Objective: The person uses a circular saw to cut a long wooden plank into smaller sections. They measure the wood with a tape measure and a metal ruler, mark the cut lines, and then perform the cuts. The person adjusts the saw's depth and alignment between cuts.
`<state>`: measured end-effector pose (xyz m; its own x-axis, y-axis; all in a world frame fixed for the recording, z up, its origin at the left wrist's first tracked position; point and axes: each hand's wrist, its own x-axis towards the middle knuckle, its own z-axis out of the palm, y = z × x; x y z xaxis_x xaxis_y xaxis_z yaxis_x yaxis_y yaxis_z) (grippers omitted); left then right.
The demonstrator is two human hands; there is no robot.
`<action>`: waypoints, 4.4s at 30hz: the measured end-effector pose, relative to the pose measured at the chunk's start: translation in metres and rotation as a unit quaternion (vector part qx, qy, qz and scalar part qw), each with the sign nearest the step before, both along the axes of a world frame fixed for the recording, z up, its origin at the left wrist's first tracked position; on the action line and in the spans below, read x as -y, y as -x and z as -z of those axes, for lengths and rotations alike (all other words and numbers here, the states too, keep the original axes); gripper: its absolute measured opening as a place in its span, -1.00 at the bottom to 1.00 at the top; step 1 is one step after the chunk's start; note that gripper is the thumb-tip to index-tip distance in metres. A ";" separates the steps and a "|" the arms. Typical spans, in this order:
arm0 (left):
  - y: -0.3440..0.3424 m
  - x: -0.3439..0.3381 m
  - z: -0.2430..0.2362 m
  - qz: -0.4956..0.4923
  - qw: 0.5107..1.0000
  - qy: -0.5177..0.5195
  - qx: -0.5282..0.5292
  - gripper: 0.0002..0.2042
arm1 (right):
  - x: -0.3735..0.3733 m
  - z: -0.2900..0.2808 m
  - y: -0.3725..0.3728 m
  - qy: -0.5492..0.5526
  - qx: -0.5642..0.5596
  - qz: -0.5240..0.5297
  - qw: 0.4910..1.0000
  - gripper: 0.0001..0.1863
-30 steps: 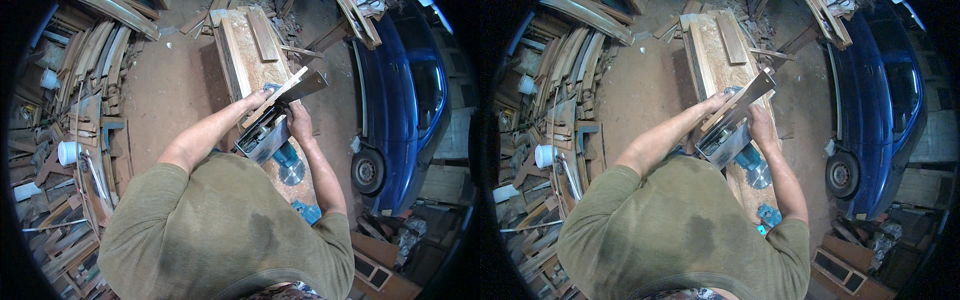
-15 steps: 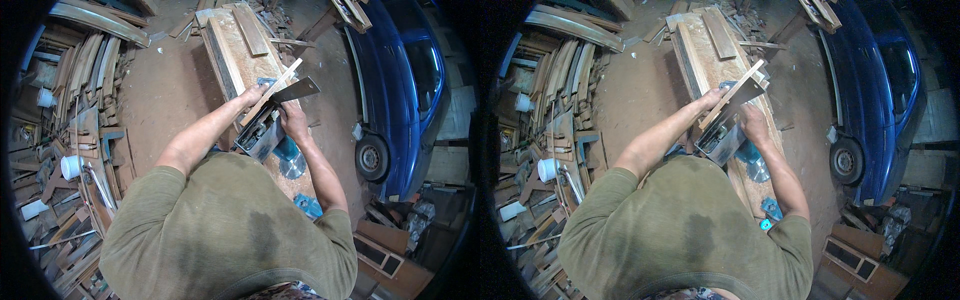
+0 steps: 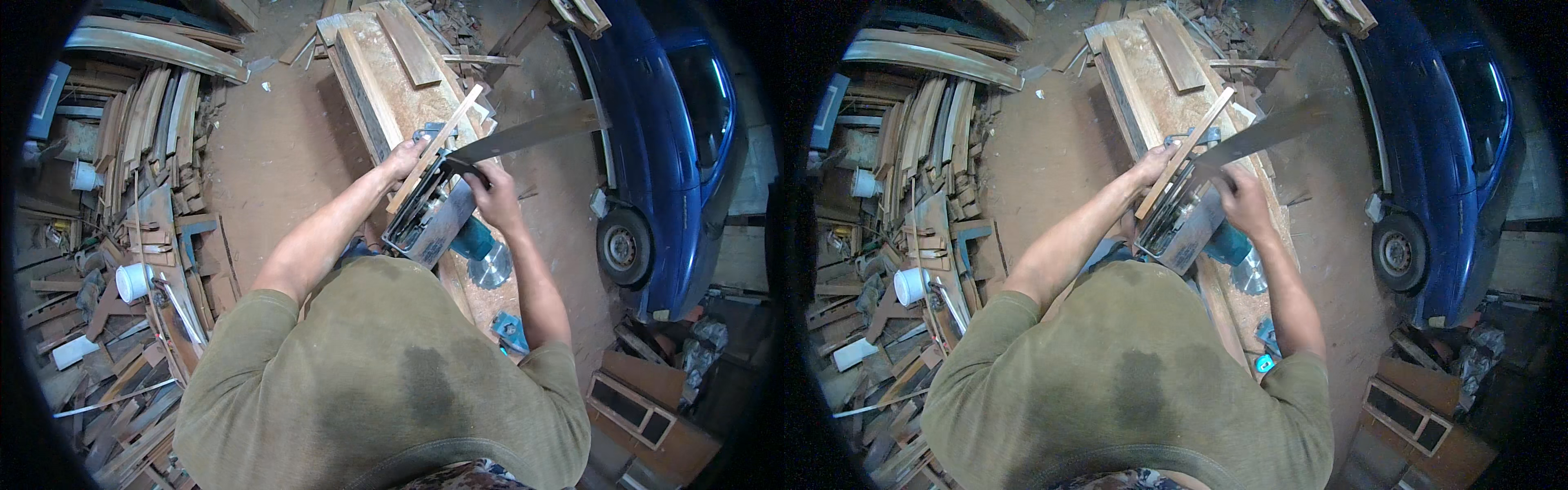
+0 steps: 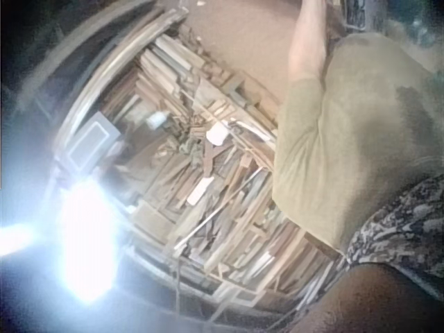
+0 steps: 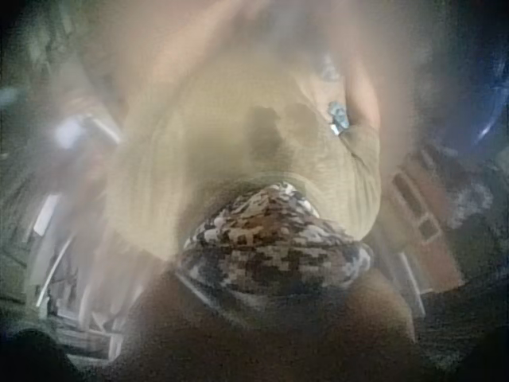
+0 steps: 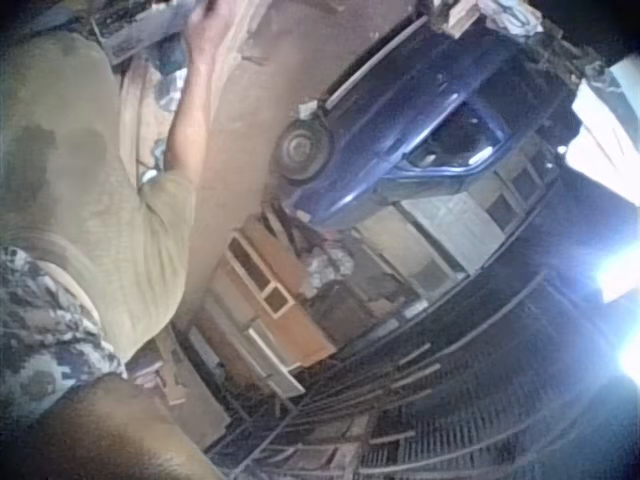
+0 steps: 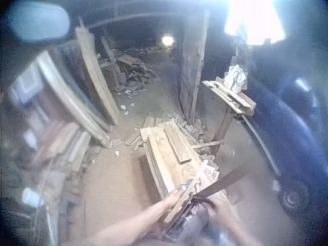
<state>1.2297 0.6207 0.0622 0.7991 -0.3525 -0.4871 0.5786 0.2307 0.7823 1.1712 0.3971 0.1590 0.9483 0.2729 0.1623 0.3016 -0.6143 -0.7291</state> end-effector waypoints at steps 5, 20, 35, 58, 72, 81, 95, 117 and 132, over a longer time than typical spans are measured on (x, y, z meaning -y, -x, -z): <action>0.013 -0.010 0.002 -0.008 0.999 0.041 0.023 -0.57 | 0.043 -0.048 0.032 -0.427 -0.233 0.074 0.870 -0.65; 0.022 -0.022 0.019 -0.039 0.997 0.041 0.055 -0.64 | 0.081 -0.079 0.068 -0.095 -0.329 0.093 0.935 -0.79; 0.024 -0.019 0.000 -0.032 0.995 0.092 0.025 -0.64 | 0.090 0.001 0.062 0.050 -0.295 0.062 0.952 -0.63; 0.021 -0.021 0.010 -0.015 0.998 0.064 0.023 -0.61 | 0.076 -0.007 0.070 0.038 -0.323 0.071 0.943 -0.59; 0.021 -0.023 0.009 -0.033 0.996 0.076 0.013 -0.65 | 0.072 -0.006 0.072 0.048 -0.321 0.074 0.943 -0.58; 0.019 -0.027 0.016 -0.013 0.998 0.054 0.014 -0.60 | 0.069 -0.008 0.071 0.048 -0.321 0.072 0.943 -0.60; 0.021 -0.030 0.008 -0.013 0.999 0.046 0.015 -0.62 | 0.063 -0.012 0.072 0.065 -0.323 0.077 0.941 -0.59; 0.020 -0.033 0.014 -0.012 0.998 0.037 0.042 -0.65 | 0.059 -0.010 0.077 0.049 -0.318 0.080 0.944 -0.62; 0.024 -0.036 -0.009 -0.004 1.000 0.018 0.022 -0.63 | 0.062 -0.006 0.081 0.056 -0.311 0.080 0.945 -0.59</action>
